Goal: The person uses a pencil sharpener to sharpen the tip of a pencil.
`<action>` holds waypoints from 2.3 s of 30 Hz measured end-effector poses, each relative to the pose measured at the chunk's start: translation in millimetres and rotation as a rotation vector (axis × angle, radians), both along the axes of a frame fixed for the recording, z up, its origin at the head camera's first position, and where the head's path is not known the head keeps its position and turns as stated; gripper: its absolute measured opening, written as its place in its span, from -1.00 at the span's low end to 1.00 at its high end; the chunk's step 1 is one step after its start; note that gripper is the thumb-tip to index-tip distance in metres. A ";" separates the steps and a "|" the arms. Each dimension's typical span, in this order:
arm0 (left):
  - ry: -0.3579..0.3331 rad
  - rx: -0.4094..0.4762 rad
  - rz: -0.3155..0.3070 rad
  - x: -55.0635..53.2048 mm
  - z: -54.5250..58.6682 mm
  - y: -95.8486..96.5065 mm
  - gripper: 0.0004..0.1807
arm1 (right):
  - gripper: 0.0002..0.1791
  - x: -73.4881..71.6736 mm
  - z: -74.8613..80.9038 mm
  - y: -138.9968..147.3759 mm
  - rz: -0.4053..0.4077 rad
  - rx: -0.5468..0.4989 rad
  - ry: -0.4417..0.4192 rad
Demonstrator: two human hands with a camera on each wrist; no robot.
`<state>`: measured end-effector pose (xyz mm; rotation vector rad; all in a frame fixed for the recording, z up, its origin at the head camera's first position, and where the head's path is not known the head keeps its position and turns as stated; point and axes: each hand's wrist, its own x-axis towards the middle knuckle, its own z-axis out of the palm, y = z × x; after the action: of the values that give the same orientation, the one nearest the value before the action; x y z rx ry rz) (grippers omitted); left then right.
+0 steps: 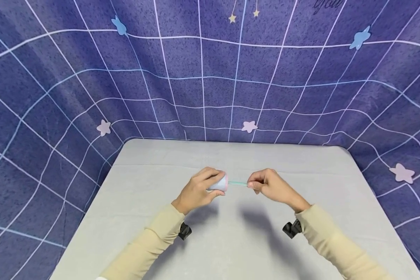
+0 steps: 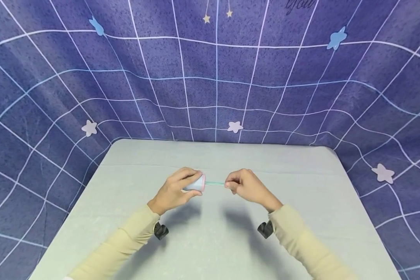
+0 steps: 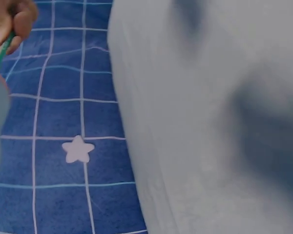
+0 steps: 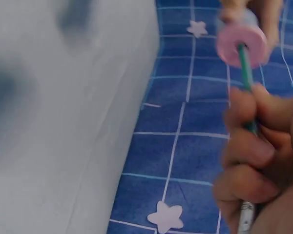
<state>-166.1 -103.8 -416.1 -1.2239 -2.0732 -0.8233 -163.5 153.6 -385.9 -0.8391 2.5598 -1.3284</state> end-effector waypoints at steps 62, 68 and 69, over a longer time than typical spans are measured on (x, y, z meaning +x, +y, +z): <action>-0.223 -0.100 0.072 4.8 13.9 0.1 -0.46 | -0.88 7.8 -12.7 6.9 -0.078 -0.067 0.310; 0.146 -0.239 0.044 -4.4 13.3 2.2 -0.45 | -0.91 -2.7 -19.0 13.8 -0.046 -0.163 -0.206; 0.193 -0.260 0.038 -6.1 12.9 2.6 -0.45 | -0.89 -4.5 -20.3 15.5 -0.034 -0.180 -0.270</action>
<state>-172.3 -101.2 -403.3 -1.3370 -2.0819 -0.4083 -168.0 169.0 -406.1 -0.5961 2.2844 -1.5809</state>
